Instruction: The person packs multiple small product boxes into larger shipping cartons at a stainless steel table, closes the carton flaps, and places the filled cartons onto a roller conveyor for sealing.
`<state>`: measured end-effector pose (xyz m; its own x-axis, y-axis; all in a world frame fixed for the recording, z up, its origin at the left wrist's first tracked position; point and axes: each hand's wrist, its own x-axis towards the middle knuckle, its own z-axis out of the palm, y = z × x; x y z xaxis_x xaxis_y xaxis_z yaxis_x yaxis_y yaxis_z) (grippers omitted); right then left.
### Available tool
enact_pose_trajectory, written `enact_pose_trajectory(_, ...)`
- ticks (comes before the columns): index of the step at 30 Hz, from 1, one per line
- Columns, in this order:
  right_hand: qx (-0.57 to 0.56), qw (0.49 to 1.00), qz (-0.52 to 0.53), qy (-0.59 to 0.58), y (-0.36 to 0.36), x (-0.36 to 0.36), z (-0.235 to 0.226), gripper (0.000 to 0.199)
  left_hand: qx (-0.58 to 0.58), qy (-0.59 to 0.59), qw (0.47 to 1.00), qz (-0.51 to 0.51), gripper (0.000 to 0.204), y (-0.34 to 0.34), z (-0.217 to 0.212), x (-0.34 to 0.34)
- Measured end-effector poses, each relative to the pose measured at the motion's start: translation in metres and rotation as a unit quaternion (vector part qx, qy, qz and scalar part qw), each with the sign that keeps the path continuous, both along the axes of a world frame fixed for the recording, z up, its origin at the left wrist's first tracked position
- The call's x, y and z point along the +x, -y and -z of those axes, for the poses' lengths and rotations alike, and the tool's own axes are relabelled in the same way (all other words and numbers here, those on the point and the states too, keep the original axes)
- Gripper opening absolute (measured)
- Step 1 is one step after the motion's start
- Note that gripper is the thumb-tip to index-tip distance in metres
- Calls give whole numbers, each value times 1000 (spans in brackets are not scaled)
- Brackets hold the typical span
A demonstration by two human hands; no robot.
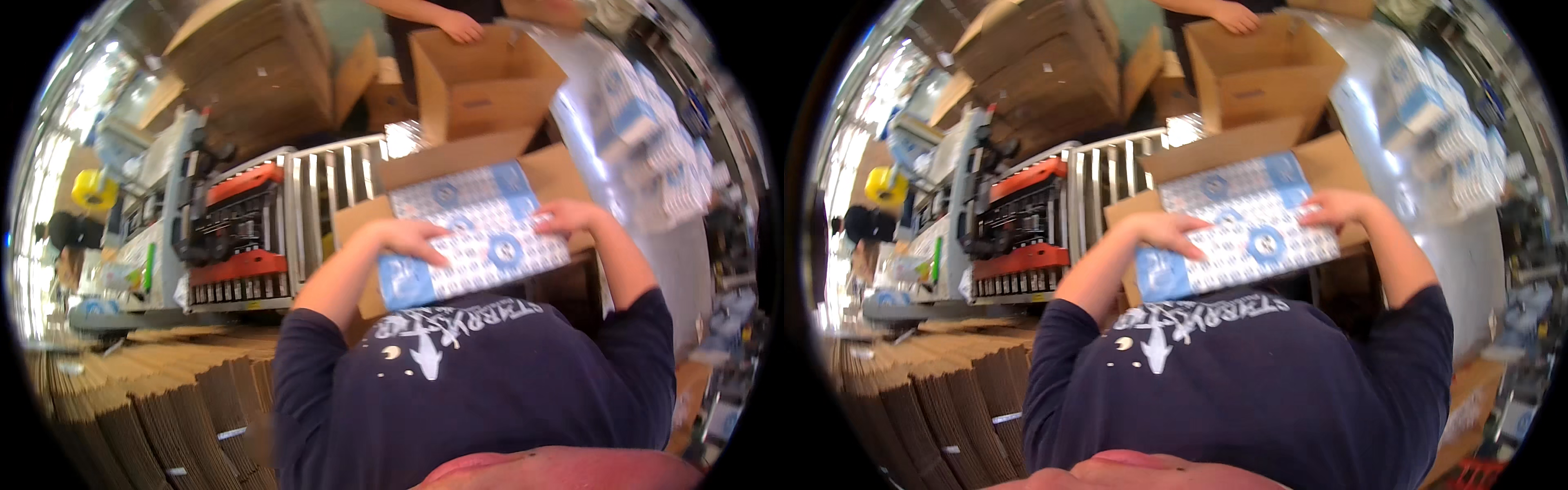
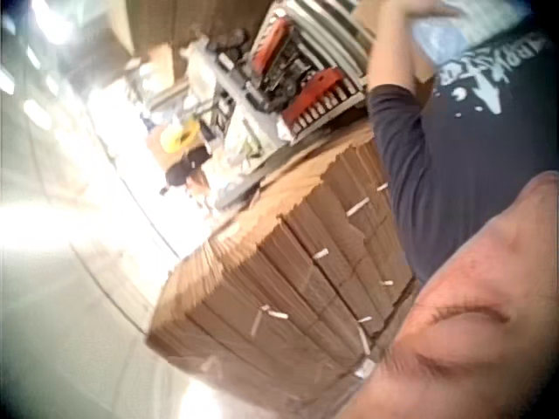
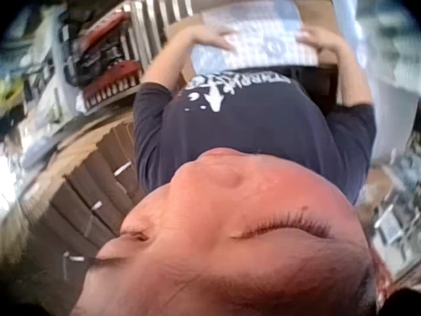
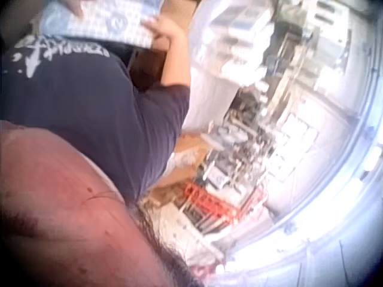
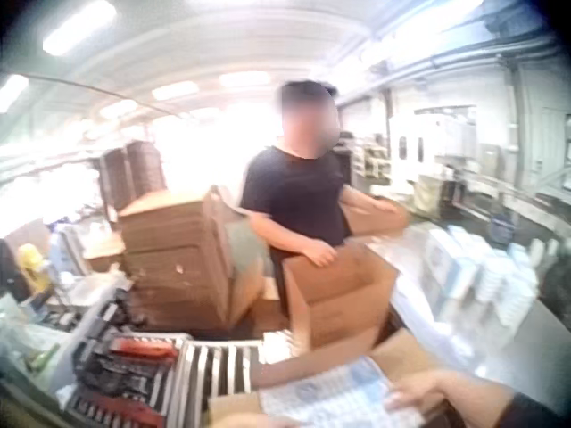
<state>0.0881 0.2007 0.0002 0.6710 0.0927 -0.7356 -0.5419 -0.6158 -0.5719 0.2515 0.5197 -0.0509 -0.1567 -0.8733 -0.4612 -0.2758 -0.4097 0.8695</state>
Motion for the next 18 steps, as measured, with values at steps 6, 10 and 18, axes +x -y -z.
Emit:
enact_pose_trajectory(6, -278, 943, -107, 149, 39, -18, 96, 32, -90, 360, 928, 19, 56, 75, -30, -61)
enact_pose_trajectory(10, -43, 989, 21, 142, 44, -31, 85, 32, -33, 386, 914, 122, 64, 111, -21, -86)
enact_pose_trajectory(18, -413, 793, 39, 446, 116, -55, 128, 58, 97, 383, 912, -108, 72, 54, -45, -75)
